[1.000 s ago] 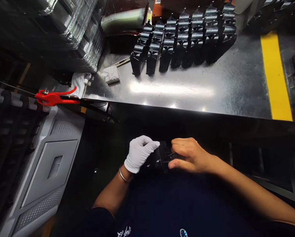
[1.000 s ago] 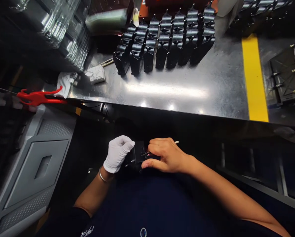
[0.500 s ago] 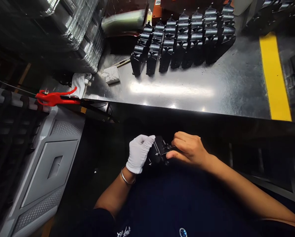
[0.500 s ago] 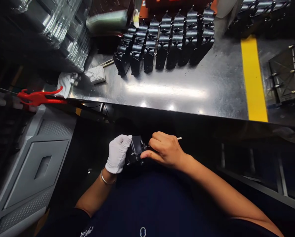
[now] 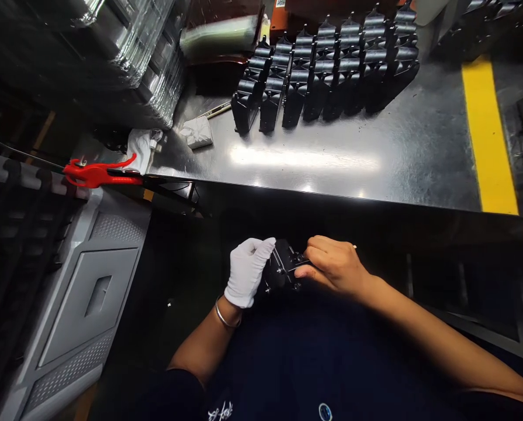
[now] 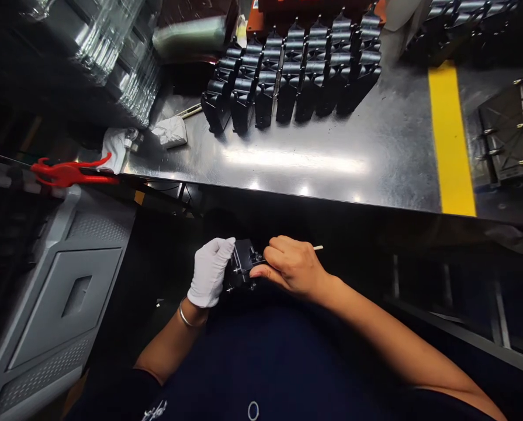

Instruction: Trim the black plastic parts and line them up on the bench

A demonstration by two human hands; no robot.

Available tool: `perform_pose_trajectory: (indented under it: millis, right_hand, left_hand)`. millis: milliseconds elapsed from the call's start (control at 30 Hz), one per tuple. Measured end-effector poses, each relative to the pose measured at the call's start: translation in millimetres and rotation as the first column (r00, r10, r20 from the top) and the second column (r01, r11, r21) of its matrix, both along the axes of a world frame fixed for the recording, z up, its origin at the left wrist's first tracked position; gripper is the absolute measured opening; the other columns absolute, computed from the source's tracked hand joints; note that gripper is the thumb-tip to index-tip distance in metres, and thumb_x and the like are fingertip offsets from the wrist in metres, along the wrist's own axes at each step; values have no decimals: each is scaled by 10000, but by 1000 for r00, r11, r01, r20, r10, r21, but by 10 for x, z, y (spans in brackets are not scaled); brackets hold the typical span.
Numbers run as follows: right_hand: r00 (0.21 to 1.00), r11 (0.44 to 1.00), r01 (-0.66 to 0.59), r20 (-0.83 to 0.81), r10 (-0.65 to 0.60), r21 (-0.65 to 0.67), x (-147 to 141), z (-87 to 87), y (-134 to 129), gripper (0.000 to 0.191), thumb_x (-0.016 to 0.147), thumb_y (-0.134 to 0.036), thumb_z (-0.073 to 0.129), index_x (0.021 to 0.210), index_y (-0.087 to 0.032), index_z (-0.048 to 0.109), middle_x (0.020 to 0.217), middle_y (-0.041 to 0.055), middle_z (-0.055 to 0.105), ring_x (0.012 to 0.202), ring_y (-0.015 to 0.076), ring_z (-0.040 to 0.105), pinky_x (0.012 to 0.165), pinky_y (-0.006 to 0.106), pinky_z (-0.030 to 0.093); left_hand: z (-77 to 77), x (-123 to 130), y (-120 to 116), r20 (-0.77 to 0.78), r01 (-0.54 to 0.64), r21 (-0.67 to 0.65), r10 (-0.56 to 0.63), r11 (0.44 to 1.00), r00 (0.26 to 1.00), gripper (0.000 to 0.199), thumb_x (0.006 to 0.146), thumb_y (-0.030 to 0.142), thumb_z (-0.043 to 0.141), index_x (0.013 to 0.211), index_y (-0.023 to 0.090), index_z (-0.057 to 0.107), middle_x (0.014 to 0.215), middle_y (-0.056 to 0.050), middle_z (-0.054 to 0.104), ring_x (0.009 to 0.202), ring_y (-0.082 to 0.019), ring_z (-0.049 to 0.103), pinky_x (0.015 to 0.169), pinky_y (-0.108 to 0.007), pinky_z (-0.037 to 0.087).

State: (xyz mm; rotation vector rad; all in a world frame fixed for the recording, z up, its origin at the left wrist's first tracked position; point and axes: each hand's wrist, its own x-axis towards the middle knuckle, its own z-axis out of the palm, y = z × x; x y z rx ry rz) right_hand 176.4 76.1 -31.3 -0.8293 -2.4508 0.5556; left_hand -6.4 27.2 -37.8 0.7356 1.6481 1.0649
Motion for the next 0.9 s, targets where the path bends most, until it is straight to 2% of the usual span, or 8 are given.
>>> perform_pose_trajectory:
  millis: [67, 167, 233, 333, 400, 500, 667, 900]
  right_hand:
    - [994, 979, -108, 6, 111, -171, 24, 37, 29, 543, 981, -524, 316, 578, -181, 437, 544, -21, 421, 480, 85, 342, 467, 230, 255]
    - [952, 857, -295, -51, 302, -422, 81, 127, 95, 541, 971, -555, 310, 607, -182, 454, 551, -31, 445, 471, 77, 379, 473, 219, 292]
    - [958, 848, -285, -103, 268, -448, 107, 170, 129, 513, 991, -515, 288, 658, -182, 492, 585, -18, 494, 497, 85, 434, 493, 218, 336]
    - [992, 956, -70, -117, 37, -286, 96, 154, 129, 397, 1012, -344, 310, 735, -181, 542, 620, 7, 552, 537, 101, 495, 526, 224, 385]
    - [991, 989, 55, -114, -70, -135, 66, 93, 96, 322, 989, -267, 385, 737, -181, 566, 597, 8, 559, 531, 106, 504, 527, 229, 392]
    - [983, 990, 137, -127, -134, 14, 24, -11, 29, 277, 958, -220, 451, 721, -181, 590, 562, 5, 563, 513, 108, 498, 526, 235, 394]
    - [980, 972, 189, -88, -178, 143, 4, -81, -28, 266, 942, -209, 486, 711, -171, 613, 560, 10, 586, 518, 113, 504, 529, 249, 384]
    - [978, 963, 206, -65, -198, 176, 8, -105, -29, 261, 943, -225, 492, 727, -170, 627, 583, 13, 613, 518, 109, 497, 533, 252, 382]
  left_hand:
    - [1, 0, 2, 3, 13, -14, -12, 1000, 1000, 450, 704, 552, 693, 551, 166, 520, 526, 52, 450, 516, -76, 382, 491, -215, 342]
    - [6, -1, 30, 17, 26, -42, -26, 999, 1000, 477, 697, 579, 688, 536, 172, 498, 518, 54, 433, 510, -75, 367, 485, -214, 337]
    - [13, -9, 62, 26, 35, -58, -33, 998, 999, 491, 713, 592, 667, 529, 177, 479, 514, 56, 423, 507, -75, 361, 485, -213, 336]
    - [27, -30, 96, 34, 58, -101, -55, 993, 998, 500, 739, 609, 635, 539, 181, 473, 523, 53, 428, 512, -79, 366, 483, -213, 336]
    - [33, -45, 97, 36, 74, -125, -70, 989, 997, 503, 749, 624, 617, 556, 180, 480, 543, 50, 440, 526, -82, 377, 488, -212, 341]
    - [26, -56, 85, 28, 89, -130, -86, 988, 996, 513, 762, 637, 595, 565, 179, 471, 556, 50, 441, 539, -84, 384, 502, -213, 349]
    - [2, -44, 92, 4, 96, -137, -96, 986, 995, 511, 783, 631, 573, 570, 177, 476, 564, 48, 439, 551, -88, 380, 515, -218, 351]
    - [18, -27, 99, 16, 90, -168, -88, 982, 996, 498, 789, 623, 571, 580, 175, 507, 574, 42, 471, 560, -93, 394, 530, -221, 358]
